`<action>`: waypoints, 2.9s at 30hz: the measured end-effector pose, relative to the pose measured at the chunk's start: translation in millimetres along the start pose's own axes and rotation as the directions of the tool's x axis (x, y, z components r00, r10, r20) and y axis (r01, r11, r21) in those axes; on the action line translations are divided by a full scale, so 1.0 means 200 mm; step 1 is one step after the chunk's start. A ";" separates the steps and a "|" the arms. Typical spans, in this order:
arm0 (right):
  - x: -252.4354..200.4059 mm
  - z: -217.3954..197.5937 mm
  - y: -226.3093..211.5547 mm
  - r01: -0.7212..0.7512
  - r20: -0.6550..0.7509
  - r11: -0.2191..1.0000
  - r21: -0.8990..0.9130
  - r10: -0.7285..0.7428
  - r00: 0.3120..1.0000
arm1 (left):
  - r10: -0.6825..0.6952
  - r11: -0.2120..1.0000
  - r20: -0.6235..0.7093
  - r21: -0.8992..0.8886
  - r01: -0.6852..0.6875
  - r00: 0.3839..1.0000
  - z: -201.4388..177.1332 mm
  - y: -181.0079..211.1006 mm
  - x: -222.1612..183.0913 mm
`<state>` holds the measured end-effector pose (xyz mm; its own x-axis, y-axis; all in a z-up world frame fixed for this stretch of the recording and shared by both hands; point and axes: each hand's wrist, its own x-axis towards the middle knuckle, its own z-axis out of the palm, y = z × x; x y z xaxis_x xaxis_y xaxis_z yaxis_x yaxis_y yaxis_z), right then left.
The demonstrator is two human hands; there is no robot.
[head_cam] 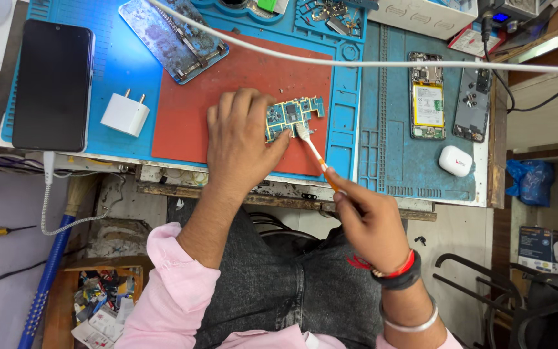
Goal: The person cleans a mobile phone motherboard using a brush and then manipulates small components on the board using tweezers.
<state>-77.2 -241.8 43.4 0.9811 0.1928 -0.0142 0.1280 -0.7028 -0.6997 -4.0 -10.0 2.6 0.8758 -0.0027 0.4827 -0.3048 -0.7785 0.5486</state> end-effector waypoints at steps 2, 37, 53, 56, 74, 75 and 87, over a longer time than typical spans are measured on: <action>0.00 0.01 0.10 -0.082 0.018 0.904 0.419 0.082 0.996 | -0.015 0.998 0.038 -0.064 0.017 0.999 -0.01 -0.01 0.00; 0.48 0.11 0.01 0.685 -0.080 0.724 0.081 -0.681 0.728 | -0.429 0.368 0.256 -0.826 0.427 0.866 -0.07 -0.13 0.06; 0.51 0.12 -0.02 0.724 0.098 0.689 0.027 -0.723 0.684 | -0.489 0.381 0.182 -0.835 0.397 0.853 -0.05 -0.12 0.06; 0.52 0.11 -0.04 0.705 0.044 0.702 0.100 -0.711 0.702 | -0.499 0.320 0.177 -0.872 0.370 0.849 -0.05 -0.14 0.06; 1.03 0.06 0.26 0.027 0.065 0.191 0.981 -0.456 0.888 | -0.416 0.026 0.273 -0.950 0.311 0.867 0.01 -0.16 0.14; 1.03 0.06 0.28 0.028 0.037 0.133 0.991 -0.464 0.885 | -0.397 0.068 0.241 -0.955 0.290 0.886 0.03 -0.16 0.14; 1.01 0.08 0.24 0.008 0.100 0.294 0.956 -0.350 0.932 | -0.365 0.271 0.267 -0.886 0.376 0.892 0.08 -0.17 0.08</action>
<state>125.3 -226.5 -4.2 0.8548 0.4937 0.1600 -0.0931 0.4491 -0.8886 25.8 6.8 -19.5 0.9923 0.1143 0.0484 -0.0852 0.3441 0.9351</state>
